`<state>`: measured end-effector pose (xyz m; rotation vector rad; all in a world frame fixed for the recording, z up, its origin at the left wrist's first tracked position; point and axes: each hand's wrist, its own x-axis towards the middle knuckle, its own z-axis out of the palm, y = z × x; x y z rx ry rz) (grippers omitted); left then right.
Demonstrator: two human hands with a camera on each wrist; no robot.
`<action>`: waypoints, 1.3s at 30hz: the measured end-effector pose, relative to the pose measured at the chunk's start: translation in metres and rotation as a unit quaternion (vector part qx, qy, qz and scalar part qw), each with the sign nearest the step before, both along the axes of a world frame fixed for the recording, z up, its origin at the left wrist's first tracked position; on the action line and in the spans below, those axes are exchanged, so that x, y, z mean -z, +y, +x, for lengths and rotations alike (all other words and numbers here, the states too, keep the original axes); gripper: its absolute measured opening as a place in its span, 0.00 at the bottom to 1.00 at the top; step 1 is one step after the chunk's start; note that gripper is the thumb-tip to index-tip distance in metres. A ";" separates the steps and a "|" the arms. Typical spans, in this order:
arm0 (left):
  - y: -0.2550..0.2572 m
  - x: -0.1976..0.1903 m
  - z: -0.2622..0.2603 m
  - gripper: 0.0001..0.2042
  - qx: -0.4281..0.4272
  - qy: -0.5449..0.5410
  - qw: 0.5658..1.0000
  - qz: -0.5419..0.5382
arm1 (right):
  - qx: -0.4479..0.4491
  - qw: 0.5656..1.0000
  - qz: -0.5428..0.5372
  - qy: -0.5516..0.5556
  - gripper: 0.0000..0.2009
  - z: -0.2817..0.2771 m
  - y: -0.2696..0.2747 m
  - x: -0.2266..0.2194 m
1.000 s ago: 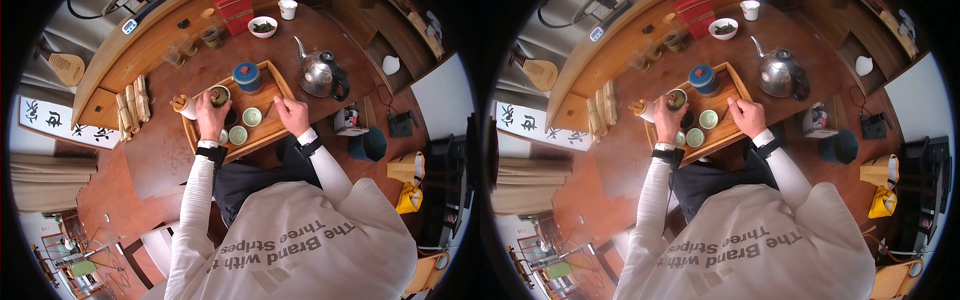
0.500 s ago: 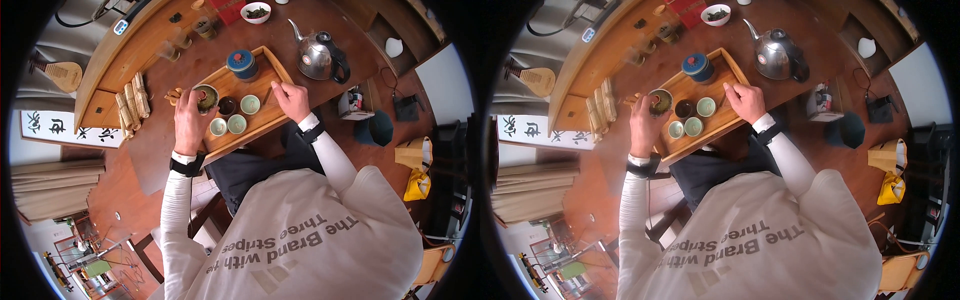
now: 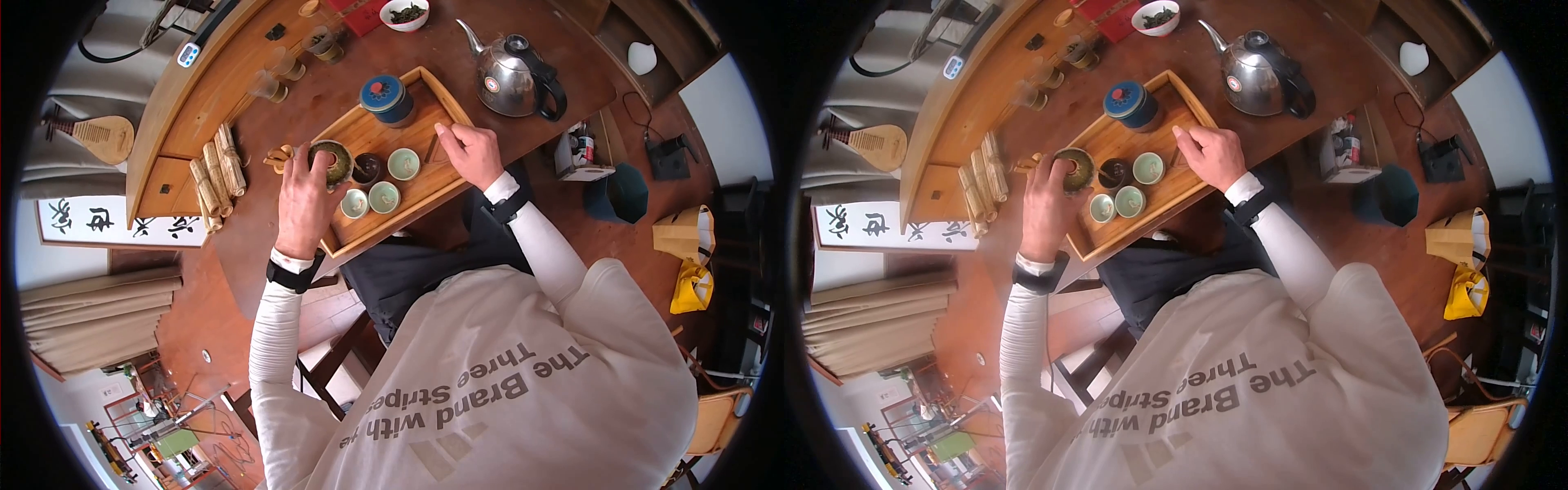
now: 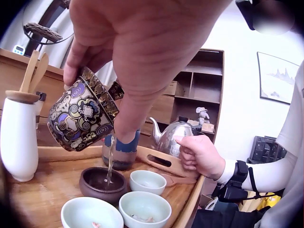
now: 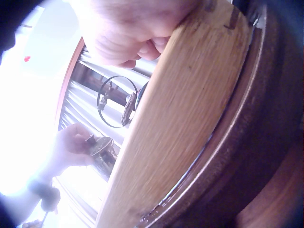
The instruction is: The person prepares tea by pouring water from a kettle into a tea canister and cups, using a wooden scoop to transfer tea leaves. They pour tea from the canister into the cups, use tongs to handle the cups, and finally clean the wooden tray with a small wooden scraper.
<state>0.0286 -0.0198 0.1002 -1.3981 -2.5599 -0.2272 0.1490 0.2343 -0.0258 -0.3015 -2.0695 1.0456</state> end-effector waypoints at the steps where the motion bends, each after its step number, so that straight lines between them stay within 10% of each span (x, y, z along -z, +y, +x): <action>1: 0.001 -0.003 0.000 0.27 0.004 0.009 1.000 -0.004 | 0.000 1.000 0.004 -0.004 0.20 0.000 0.000 0.000; 39: 0.006 0.031 -0.005 0.24 0.045 0.012 0.998 -0.048 | -0.003 1.000 -0.001 -0.013 0.20 0.000 0.001 0.000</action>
